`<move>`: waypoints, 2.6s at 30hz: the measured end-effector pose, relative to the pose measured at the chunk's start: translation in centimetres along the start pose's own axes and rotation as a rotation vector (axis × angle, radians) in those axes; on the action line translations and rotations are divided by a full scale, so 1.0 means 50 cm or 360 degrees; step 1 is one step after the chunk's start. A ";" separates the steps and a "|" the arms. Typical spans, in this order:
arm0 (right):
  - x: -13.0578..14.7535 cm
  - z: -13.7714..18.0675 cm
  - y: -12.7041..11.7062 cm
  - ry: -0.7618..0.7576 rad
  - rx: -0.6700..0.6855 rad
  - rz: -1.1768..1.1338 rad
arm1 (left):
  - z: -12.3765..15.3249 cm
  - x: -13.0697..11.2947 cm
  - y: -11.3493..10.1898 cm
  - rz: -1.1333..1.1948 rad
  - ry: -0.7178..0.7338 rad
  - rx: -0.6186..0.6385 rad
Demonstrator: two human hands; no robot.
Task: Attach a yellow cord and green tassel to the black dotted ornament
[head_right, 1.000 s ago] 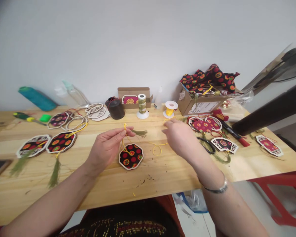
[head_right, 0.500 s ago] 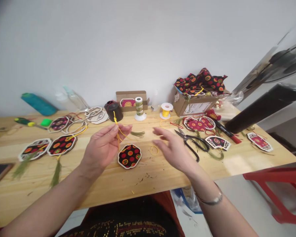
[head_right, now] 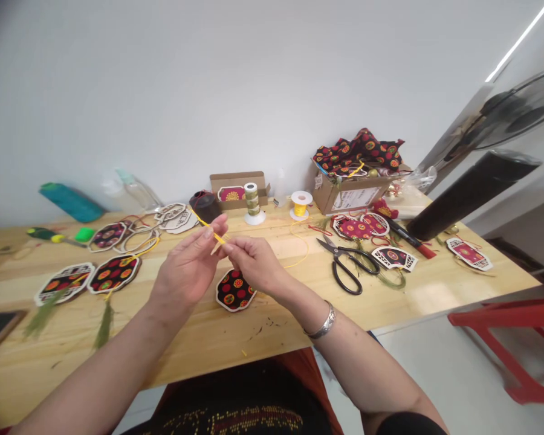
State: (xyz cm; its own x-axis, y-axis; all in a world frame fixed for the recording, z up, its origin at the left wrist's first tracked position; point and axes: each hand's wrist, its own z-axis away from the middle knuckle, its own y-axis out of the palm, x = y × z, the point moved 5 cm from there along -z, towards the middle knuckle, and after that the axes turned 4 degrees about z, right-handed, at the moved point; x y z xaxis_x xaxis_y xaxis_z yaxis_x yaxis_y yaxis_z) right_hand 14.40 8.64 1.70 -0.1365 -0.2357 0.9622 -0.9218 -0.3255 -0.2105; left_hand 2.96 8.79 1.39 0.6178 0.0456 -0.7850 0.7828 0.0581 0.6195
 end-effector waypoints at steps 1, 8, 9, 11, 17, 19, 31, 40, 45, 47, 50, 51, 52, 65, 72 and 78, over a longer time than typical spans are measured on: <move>-0.008 0.004 -0.004 0.0012 0.0002 0.0066 | -0.002 0.002 -0.004 0.0035 -0.0042 -0.0019; -0.041 0.032 -0.048 0.0010 -0.0058 0.0660 | -0.018 -0.001 -0.034 0.0180 -0.0044 -0.0180; -0.042 0.035 -0.055 -0.0033 -0.0067 0.0757 | -0.019 -0.002 -0.038 0.0192 -0.0048 -0.0210; -0.044 0.044 -0.068 -0.0112 -0.0068 0.0956 | -0.021 -0.005 -0.042 0.0200 -0.0038 -0.0262; -0.054 0.119 -0.178 -0.0062 -0.0348 0.1871 | -0.016 -0.017 -0.037 0.0147 0.0057 -0.0224; -0.065 0.161 -0.232 0.0120 -0.0476 0.2277 | -0.015 -0.017 -0.037 0.0132 0.0068 -0.0204; -0.132 0.244 -0.309 0.0467 -0.0292 0.2657 | -0.012 -0.011 -0.046 0.0084 0.0062 -0.0181; -0.024 0.146 -0.176 0.0055 -0.0399 0.1281 | 0.004 0.016 -0.027 0.0104 -0.0137 0.0019; 0.010 0.061 -0.047 -0.0132 -0.0006 0.0595 | 0.018 0.029 -0.014 0.0025 -0.0278 0.0220; 0.005 0.045 -0.029 -0.0096 0.0039 0.0557 | 0.017 0.028 -0.017 -0.0015 -0.0262 0.0208; -0.012 0.043 -0.037 0.0009 0.0053 0.0562 | 0.012 0.025 -0.027 -0.0033 -0.0178 0.0091; -0.017 0.046 -0.045 0.0044 0.0067 0.0549 | 0.011 0.025 -0.029 -0.0031 -0.0162 0.0074; -0.022 0.049 -0.053 0.0081 0.0093 0.0522 | 0.011 0.027 -0.029 -0.0028 -0.0166 0.0076; -0.032 0.054 -0.107 0.0152 0.0303 0.0364 | 0.006 0.029 -0.036 -0.0003 -0.0147 0.0024; -0.056 0.071 -0.118 0.0411 0.0323 -0.0074 | 0.006 0.031 -0.033 0.0187 -0.0258 0.0041; -0.071 0.055 -0.116 0.0482 -0.0114 -0.0370 | 0.017 0.033 -0.025 0.0030 -0.0158 0.0053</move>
State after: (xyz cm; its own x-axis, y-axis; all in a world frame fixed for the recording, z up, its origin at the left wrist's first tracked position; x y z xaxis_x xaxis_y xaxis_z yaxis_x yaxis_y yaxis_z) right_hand 21.22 8.84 -0.99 -0.0118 0.1213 0.9925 -0.9622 -0.2714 0.0217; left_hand 3.09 7.96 -0.68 0.6354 -0.0527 -0.7704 0.7721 0.0248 0.6351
